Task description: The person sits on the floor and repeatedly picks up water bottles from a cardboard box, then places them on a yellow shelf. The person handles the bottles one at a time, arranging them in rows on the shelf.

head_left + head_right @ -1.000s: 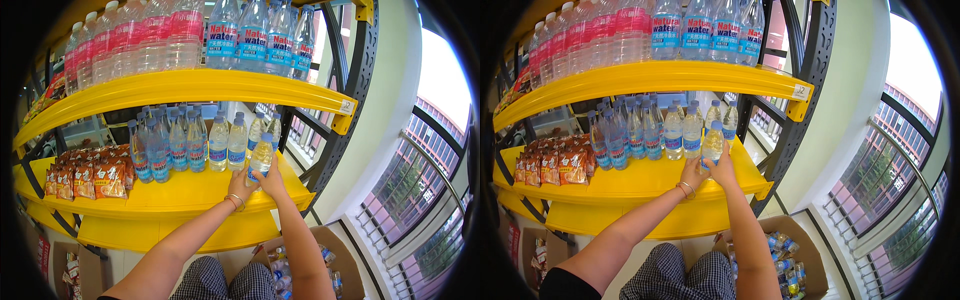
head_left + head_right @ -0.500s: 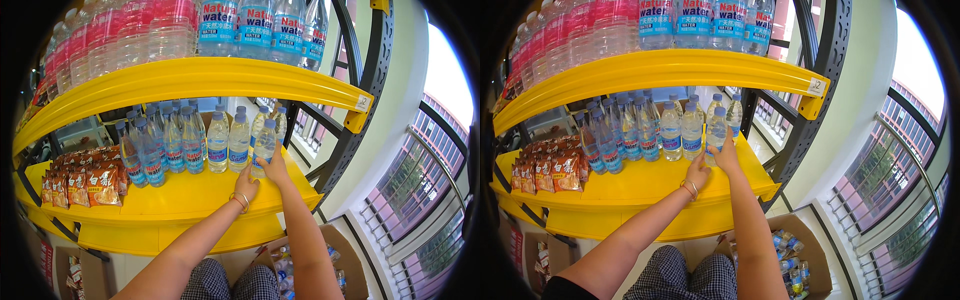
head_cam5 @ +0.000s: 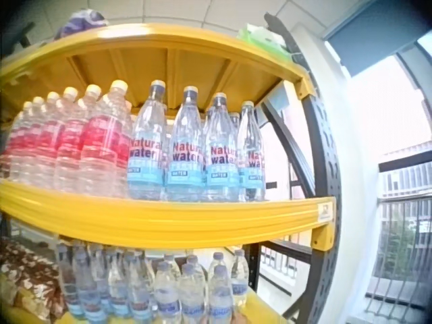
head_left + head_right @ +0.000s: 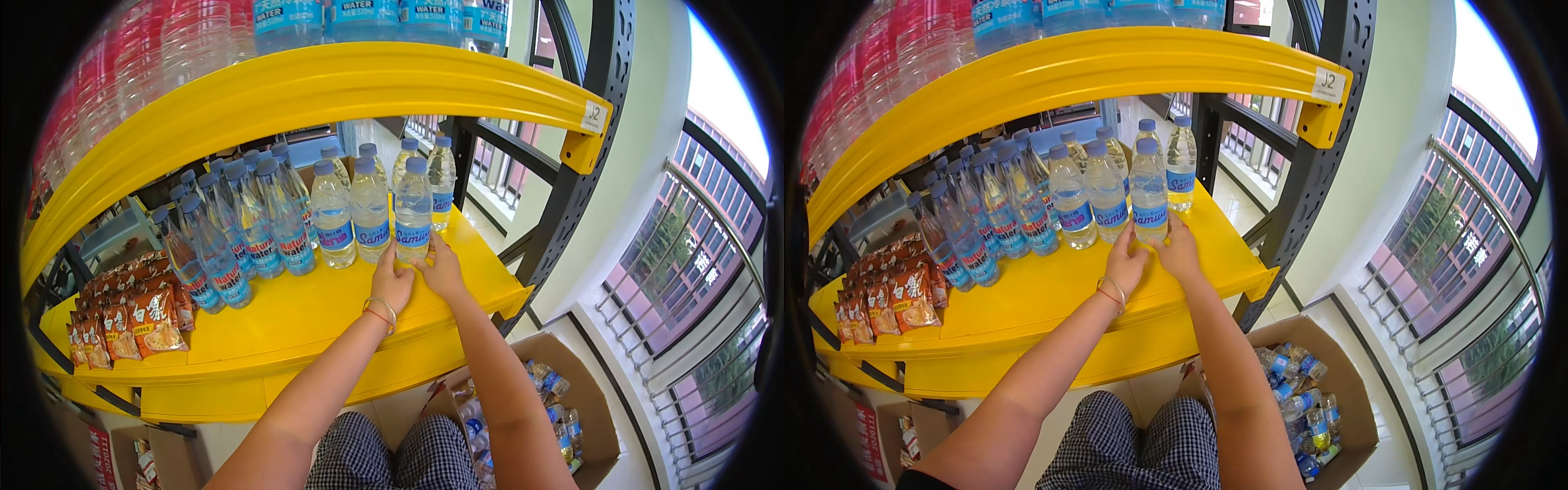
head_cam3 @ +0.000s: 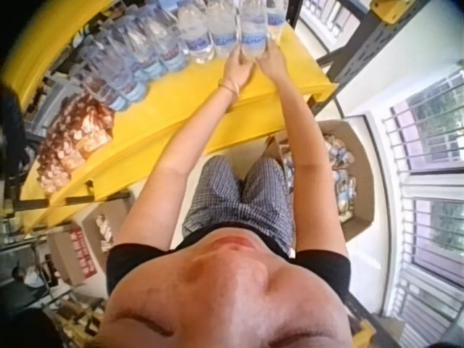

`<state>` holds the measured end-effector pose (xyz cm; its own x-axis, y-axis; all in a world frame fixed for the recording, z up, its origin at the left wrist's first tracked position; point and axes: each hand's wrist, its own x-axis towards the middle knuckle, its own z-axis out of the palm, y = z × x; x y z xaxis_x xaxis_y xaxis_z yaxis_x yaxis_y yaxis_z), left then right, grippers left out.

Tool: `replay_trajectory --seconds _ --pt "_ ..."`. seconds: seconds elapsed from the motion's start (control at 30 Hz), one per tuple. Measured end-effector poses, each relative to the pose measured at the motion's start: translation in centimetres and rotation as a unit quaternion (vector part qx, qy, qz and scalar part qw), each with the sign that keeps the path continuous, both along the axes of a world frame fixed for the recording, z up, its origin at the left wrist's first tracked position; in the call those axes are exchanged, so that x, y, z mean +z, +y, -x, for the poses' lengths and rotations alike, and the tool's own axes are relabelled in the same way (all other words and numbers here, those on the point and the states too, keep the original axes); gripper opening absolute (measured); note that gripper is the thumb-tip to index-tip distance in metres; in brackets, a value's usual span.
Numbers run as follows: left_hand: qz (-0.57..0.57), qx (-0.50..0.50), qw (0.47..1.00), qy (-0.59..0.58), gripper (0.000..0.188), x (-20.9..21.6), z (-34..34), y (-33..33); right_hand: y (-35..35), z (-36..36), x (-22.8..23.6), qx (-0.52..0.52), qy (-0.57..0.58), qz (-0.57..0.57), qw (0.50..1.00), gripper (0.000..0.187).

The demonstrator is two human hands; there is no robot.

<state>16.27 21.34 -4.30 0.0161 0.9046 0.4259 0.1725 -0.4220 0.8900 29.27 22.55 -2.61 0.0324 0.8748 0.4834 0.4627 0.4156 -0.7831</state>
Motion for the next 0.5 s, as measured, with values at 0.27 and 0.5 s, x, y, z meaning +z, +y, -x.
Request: replay_trajectory --seconds 0.27,0.5 --pt "0.002 0.008 1.0 0.025 0.065 0.5 0.0 -0.2 0.5 0.7 0.5 0.031 0.126 -0.022 0.991 0.068" --pt "0.019 -0.015 0.999 0.033 0.064 1.0 -0.1 -0.4 2.5 0.5 -0.4 -0.023 0.055 -0.033 0.998 0.068"
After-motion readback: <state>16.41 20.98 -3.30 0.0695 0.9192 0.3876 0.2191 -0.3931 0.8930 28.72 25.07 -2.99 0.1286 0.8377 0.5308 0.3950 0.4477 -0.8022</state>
